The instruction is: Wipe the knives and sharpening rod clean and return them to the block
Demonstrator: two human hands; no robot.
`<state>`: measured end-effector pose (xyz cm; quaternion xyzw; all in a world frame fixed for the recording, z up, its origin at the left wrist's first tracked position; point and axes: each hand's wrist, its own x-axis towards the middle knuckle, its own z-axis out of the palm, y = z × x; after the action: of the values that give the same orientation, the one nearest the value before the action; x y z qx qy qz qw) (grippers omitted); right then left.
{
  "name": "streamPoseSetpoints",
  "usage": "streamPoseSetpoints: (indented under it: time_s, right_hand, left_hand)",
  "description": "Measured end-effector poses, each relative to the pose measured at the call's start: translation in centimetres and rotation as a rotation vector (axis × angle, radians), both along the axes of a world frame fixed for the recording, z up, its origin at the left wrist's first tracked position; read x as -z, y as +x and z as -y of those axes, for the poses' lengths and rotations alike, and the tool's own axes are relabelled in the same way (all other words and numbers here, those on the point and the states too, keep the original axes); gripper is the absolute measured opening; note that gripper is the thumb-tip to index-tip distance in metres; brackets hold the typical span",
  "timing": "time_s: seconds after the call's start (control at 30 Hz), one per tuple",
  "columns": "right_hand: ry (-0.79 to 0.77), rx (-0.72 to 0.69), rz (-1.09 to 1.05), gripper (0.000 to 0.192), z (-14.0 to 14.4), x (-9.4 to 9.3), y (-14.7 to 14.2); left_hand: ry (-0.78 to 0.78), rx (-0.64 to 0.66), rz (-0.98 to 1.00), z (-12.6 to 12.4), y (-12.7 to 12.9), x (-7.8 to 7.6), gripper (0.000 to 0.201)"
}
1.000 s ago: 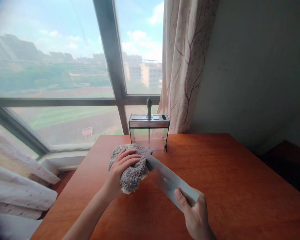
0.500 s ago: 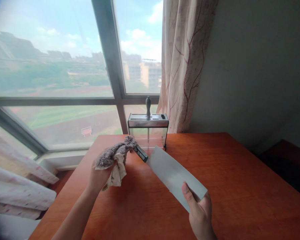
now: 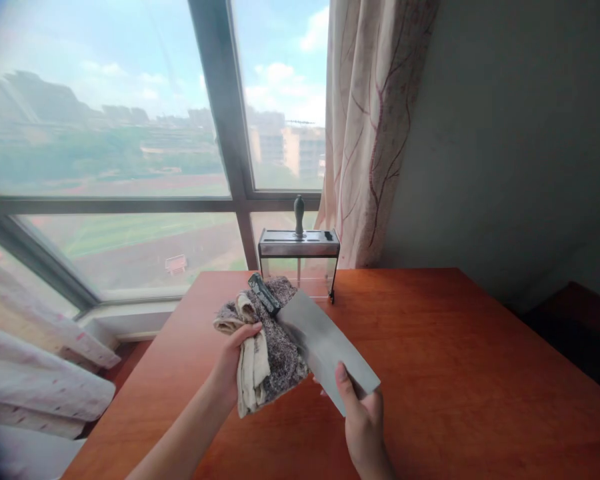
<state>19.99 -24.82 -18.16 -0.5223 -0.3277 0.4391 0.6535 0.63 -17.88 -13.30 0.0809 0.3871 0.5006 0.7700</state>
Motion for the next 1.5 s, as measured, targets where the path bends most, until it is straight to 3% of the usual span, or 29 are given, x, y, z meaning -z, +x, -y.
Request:
streamPoseSetpoints:
  time_s: [0.07, 0.17, 0.3, 0.43, 0.57, 0.67, 0.77, 0.87, 1.0, 1.13, 1.27, 1.37, 1.5]
  right_hand:
    - [0.083, -0.03, 0.262, 0.027, 0.2, -0.1, 0.1]
    - [0.328, -0.104, 0.67, 0.019, 0.4, -0.3, 0.7]
    - [0.63, -0.302, 1.002, 0.05, 0.6, -0.5, 1.4]
    - [0.688, -0.449, 1.102, 0.063, 0.7, -0.2, 1.5]
    - [0.611, -0.4, 0.958, 0.048, 1.3, -0.1, 0.7]
    - [0.385, -0.34, 0.642, 0.023, 2.1, -0.1, -0.7]
    - [0.117, -0.255, 0.303, 0.031, 3.0, -0.3, -2.2]
    - [-0.019, -0.159, 0.096, 0.037, 3.5, -0.9, -3.1]
    - [-0.035, -0.118, -0.004, 0.038, 3.3, -2.0, -3.1]
    - [-0.022, -0.074, -0.061, 0.035, 2.4, -2.4, -2.6]
    - [-0.039, -0.055, -0.091, 0.036, 1.6, -1.8, -1.8]
    - [-0.041, -0.073, -0.09, 0.036, 1.4, -1.5, -1.2]
    - [-0.004, -0.159, -0.067, 0.035, 1.6, -1.6, -0.9]
  left_hand:
    - [-0.018, 0.03, 0.002, 0.2, 0.6, 0.4, 0.017]
    - [-0.006, 0.004, -0.026, 0.3, 0.9, 0.4, 0.023]
    - [0.034, -0.082, -0.06, 0.0, 0.5, -0.2, 0.027]
    - [0.053, -0.194, -0.112, -0.9, -0.4, -0.6, 0.022]
    - [0.123, -0.356, -0.2, -1.6, -1.1, -0.2, 0.02]
    - [0.241, -0.456, -0.388, -1.6, -1.0, 0.6, 0.023]
    - [0.421, -0.482, -0.713, -1.3, -1.0, 1.3, 0.026]
    - [0.698, -0.491, -0.974, -1.0, -1.3, 1.4, 0.036]
    - [1.118, -0.413, -1.269, -0.7, -1.7, 1.6, 0.051]
    - [1.308, -0.328, -1.33, 0.0, -1.3, 2.1, 0.045]
    - [1.493, -0.2, -1.407, 0.9, -0.2, 2.6, 0.052]
    - [1.564, -0.168, -1.461, 0.9, 0.0, 2.6, 0.053]
    - [1.467, -0.29, -1.45, 0.1, -0.8, 1.9, 0.049]
